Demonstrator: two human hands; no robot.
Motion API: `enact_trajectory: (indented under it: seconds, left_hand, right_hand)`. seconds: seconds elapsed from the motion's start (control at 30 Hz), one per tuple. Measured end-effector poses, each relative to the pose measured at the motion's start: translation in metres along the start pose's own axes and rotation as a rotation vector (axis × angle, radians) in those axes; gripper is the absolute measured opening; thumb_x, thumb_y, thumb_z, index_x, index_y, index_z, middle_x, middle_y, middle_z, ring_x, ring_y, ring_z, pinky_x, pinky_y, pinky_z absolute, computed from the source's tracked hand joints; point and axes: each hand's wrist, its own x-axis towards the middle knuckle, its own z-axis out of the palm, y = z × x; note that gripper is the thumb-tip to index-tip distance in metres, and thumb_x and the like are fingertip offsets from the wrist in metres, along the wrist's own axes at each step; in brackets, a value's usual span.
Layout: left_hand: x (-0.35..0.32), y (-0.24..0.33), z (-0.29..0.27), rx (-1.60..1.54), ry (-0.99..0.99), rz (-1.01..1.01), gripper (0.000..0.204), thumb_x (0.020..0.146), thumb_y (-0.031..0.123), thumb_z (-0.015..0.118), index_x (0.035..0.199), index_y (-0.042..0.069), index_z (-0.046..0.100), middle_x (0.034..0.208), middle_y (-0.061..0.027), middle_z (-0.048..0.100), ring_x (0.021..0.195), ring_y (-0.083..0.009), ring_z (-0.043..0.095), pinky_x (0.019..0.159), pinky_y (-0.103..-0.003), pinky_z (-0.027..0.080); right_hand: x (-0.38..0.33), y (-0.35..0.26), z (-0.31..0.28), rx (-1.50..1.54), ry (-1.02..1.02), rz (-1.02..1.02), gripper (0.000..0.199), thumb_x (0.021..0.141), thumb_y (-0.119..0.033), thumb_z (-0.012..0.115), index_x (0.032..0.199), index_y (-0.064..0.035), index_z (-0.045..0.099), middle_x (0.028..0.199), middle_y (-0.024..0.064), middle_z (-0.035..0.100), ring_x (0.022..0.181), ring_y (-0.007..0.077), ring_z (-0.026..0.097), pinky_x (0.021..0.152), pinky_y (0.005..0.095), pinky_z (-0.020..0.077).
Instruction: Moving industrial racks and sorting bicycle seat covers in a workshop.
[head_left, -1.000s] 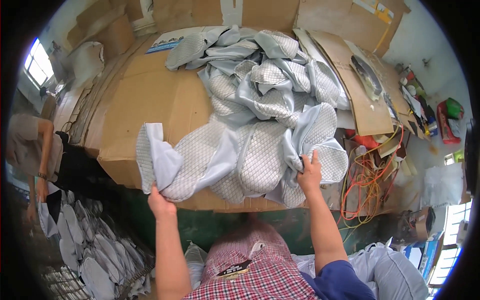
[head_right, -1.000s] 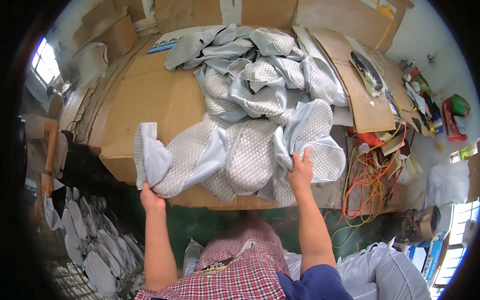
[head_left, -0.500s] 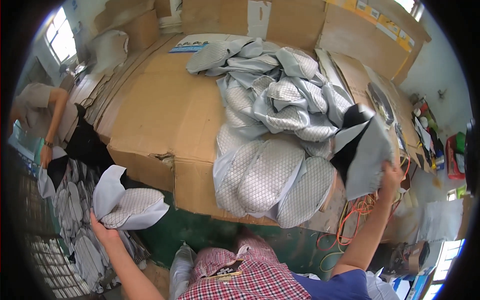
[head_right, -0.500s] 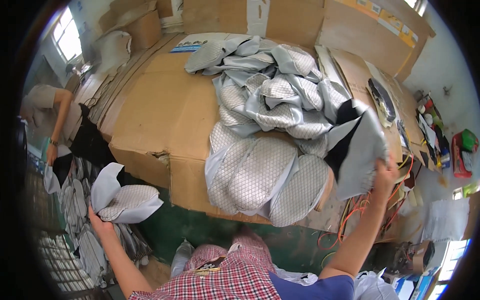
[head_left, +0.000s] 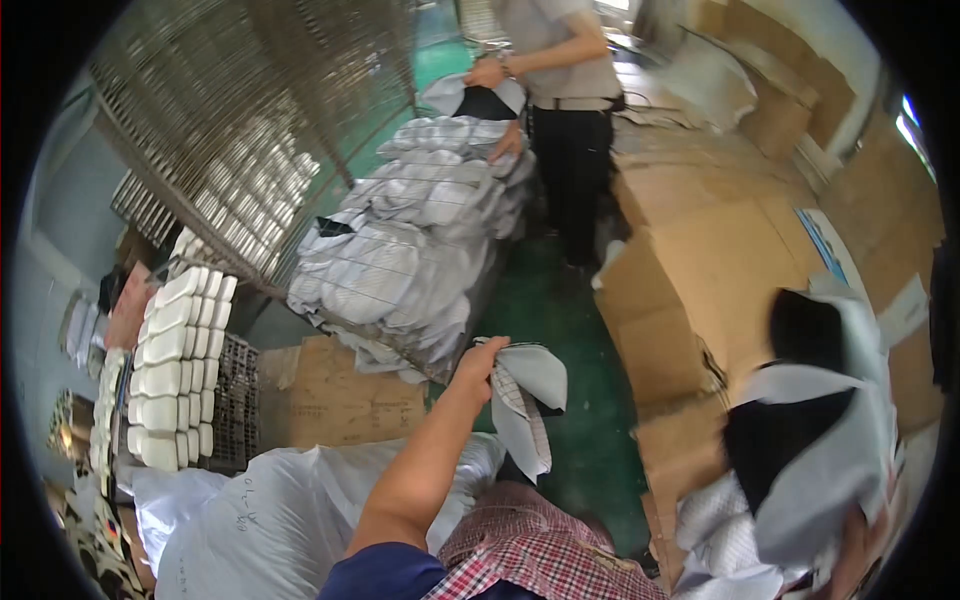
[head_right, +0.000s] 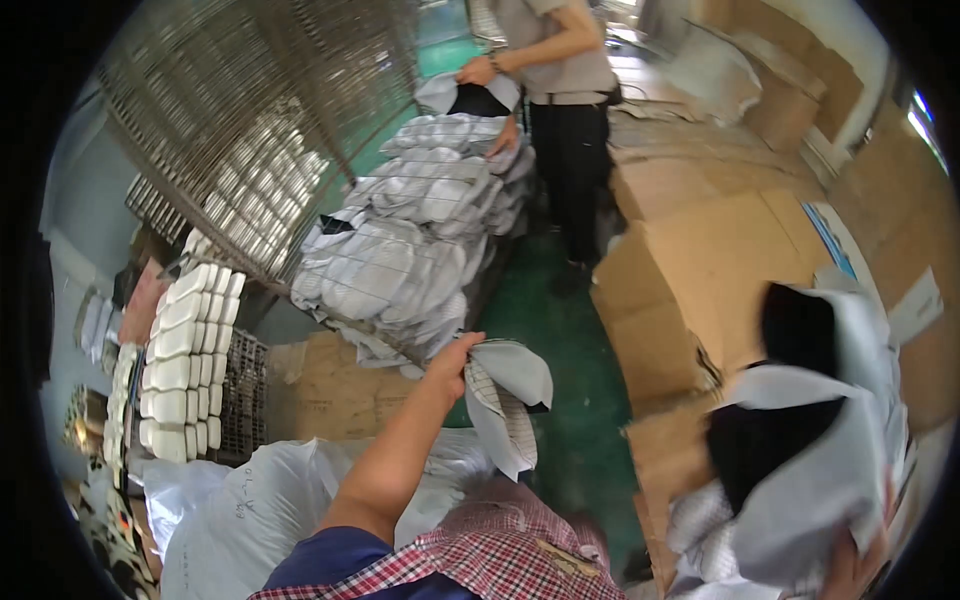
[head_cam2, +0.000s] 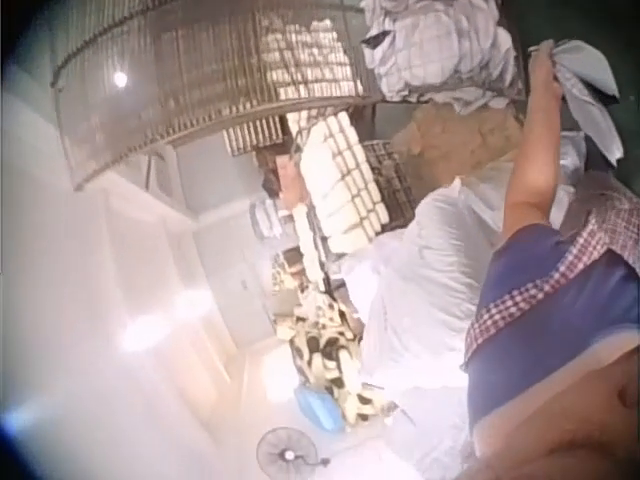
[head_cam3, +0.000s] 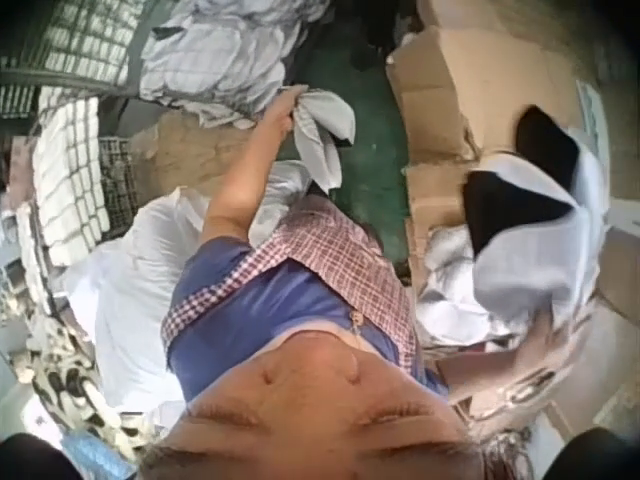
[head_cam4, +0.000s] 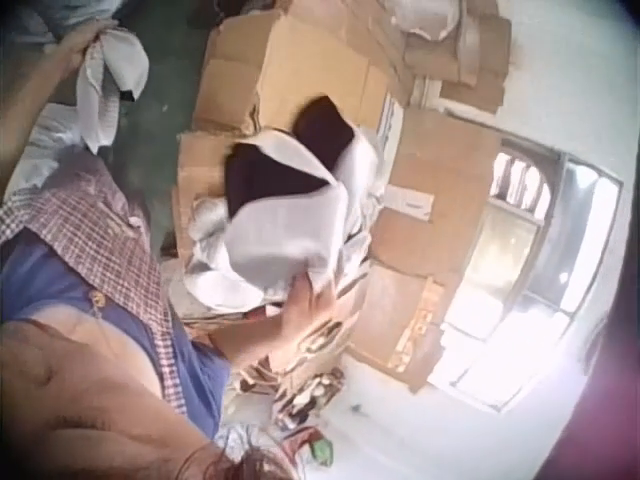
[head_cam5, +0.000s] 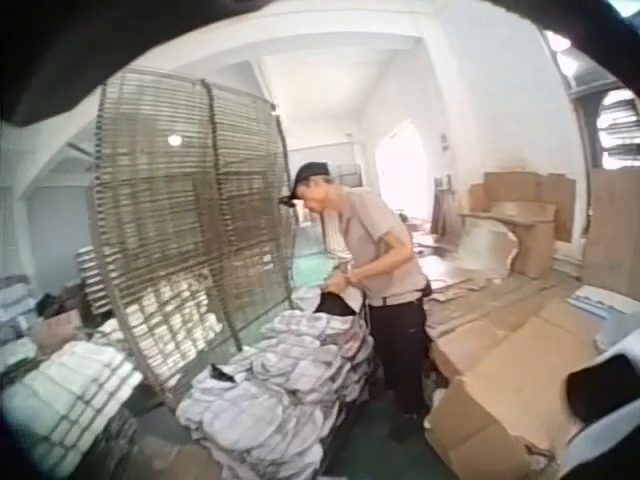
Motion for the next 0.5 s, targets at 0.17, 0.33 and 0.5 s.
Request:
enact_trajectory:
  seconds: [0.17,0.33,0.5]
  left_hand:
    - [0.004,0.142,-0.054,-0.076,-0.098,0.038,0.02,0.079,0.018,0.059,0.09,0.002,0.056,0.084,-0.011,0.061,0.076,-0.0233,0.06,0.073,-0.037,0.05]
    - [-0.012,0.355,-0.149,0.23,0.05,0.474,0.055,0.073,0.038,0.064,0.11,0.001,0.048,0.118,-0.0141,0.048,0.101,-0.0244,0.05,0.083,-0.039,0.045]
    - [-0.068,0.427,-0.235,0.065,0.515,0.822,0.078,0.075,0.045,0.058,0.135,0.011,0.022,0.137,-0.0145,0.022,0.117,-0.0342,0.036,0.096,-0.046,0.028]
  right_hand:
    - [0.086,-0.059,0.235,0.137,-0.338,0.079,0.035,0.062,-0.003,0.047,0.094,0.008,0.056,0.11,0.0113,0.055,0.096,0.0195,0.051,0.084,0.0266,0.0379]
    - [0.105,-0.223,0.423,0.292,-0.395,-0.367,0.029,0.071,-0.005,0.054,0.098,0.0009,0.06,0.12,0.0203,0.047,0.111,0.0319,0.046,0.092,0.0354,0.037]
    - [0.069,-0.336,0.546,0.284,-0.566,-0.682,0.059,0.073,-0.036,0.065,0.117,-0.0008,0.048,0.121,0.029,0.042,0.119,0.0368,0.036,0.099,0.041,0.0297]
